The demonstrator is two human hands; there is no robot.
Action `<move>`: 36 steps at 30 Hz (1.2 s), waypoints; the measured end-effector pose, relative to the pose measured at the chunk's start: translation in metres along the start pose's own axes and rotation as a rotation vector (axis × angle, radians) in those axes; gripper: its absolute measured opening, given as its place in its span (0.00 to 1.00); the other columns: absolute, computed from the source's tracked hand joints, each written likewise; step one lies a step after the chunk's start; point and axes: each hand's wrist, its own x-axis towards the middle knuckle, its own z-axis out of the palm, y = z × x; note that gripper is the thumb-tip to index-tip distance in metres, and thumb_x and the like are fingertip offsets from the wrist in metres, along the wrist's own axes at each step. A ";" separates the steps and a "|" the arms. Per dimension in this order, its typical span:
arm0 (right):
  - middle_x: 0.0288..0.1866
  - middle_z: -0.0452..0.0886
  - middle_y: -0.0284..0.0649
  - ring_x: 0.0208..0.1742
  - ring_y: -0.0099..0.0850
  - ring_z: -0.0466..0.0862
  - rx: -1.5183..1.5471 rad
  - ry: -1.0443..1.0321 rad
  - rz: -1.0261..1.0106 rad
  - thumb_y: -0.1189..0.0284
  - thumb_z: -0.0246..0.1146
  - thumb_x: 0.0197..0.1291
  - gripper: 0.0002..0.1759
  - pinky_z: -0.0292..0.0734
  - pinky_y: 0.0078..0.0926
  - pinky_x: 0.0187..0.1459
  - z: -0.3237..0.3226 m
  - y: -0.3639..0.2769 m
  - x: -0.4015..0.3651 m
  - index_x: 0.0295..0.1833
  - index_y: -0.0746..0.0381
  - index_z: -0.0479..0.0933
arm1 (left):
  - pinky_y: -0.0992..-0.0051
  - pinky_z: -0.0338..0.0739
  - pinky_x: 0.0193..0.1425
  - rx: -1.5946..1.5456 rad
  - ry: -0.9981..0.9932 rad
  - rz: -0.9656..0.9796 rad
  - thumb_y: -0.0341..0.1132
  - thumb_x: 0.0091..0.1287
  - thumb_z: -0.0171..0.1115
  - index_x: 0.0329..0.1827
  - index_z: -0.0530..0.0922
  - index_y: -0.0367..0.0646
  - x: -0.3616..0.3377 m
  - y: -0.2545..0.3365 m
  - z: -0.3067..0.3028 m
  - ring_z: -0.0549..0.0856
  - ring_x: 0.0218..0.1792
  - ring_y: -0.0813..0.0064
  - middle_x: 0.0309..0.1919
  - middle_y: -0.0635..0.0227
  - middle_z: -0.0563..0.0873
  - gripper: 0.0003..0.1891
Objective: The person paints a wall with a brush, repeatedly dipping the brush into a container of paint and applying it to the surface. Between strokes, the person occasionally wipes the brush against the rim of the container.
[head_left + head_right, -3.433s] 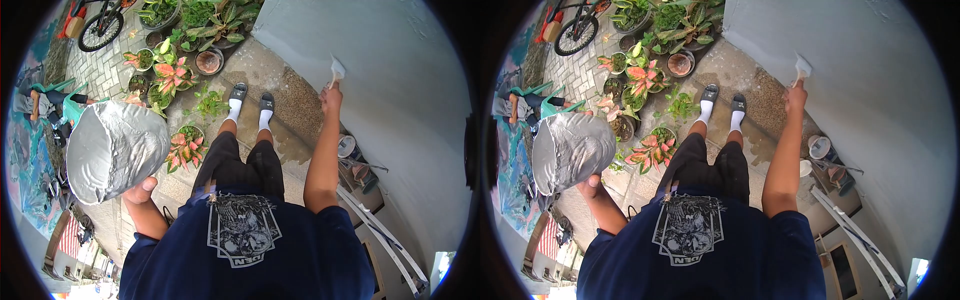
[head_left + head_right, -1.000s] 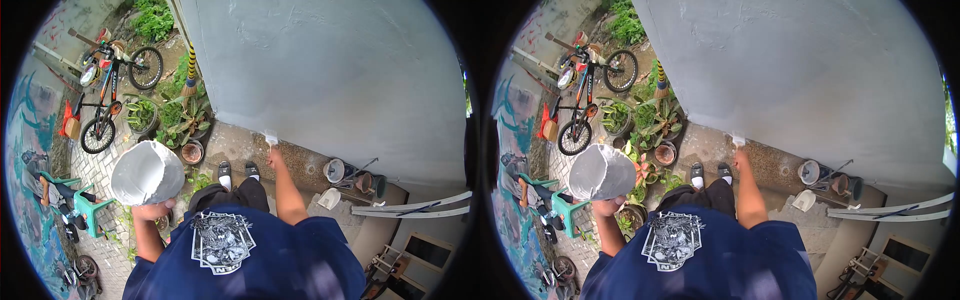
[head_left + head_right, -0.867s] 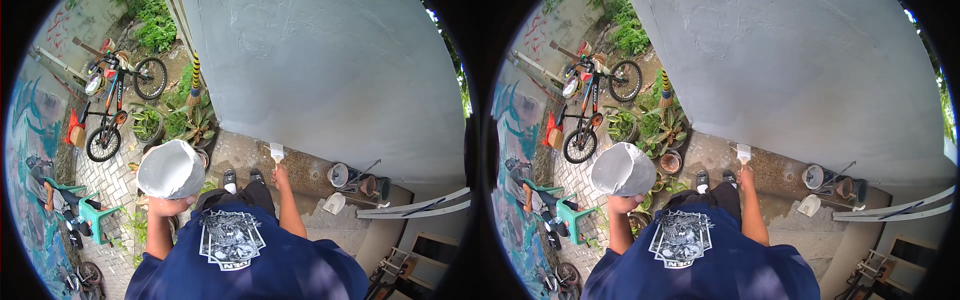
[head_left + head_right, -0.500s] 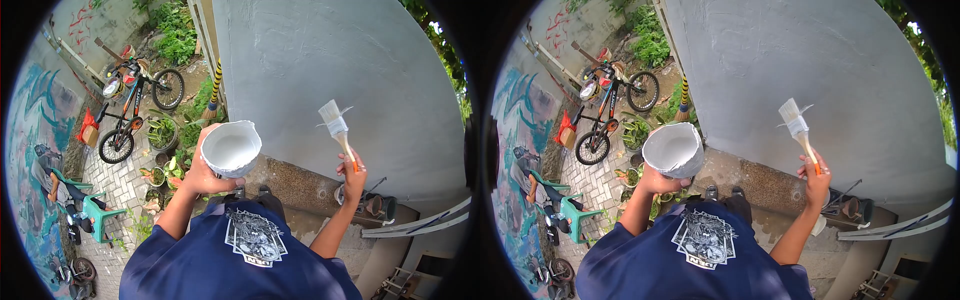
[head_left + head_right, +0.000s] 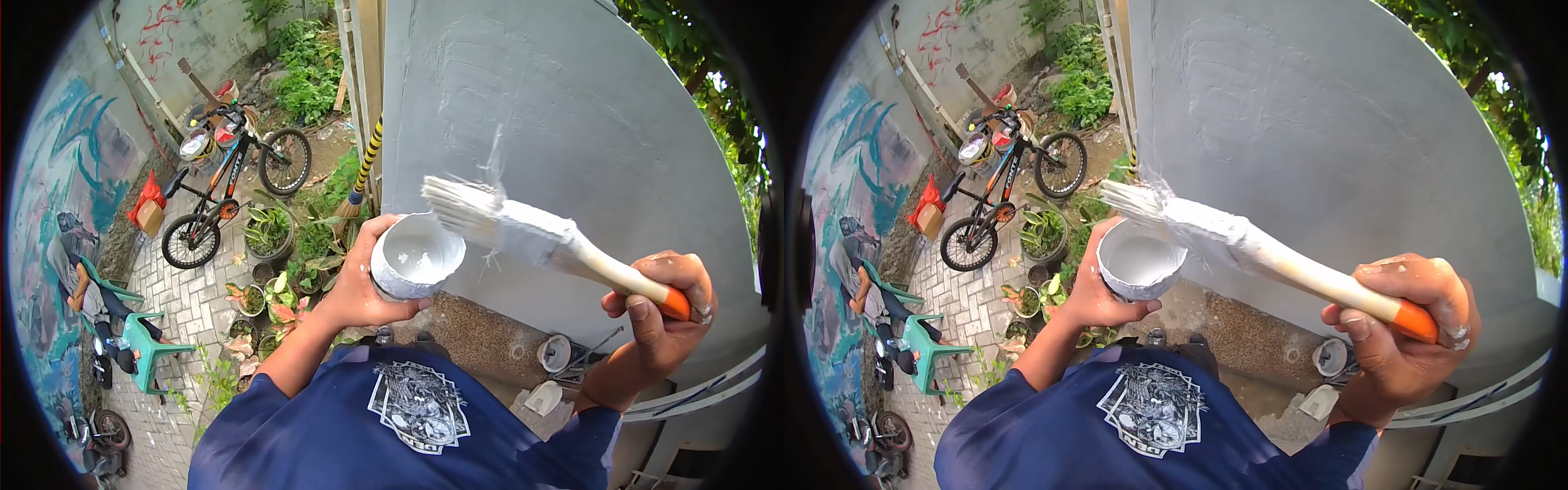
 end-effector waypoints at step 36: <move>0.19 0.64 0.31 0.17 0.22 0.67 -0.839 -0.713 -0.833 0.76 0.64 0.42 0.09 0.55 0.21 0.17 0.066 0.002 0.034 0.33 0.62 0.78 | 0.64 0.72 0.62 0.169 0.079 0.087 0.38 0.42 0.79 0.65 0.62 0.38 0.020 0.003 0.001 0.78 0.58 0.59 0.56 0.54 0.75 0.46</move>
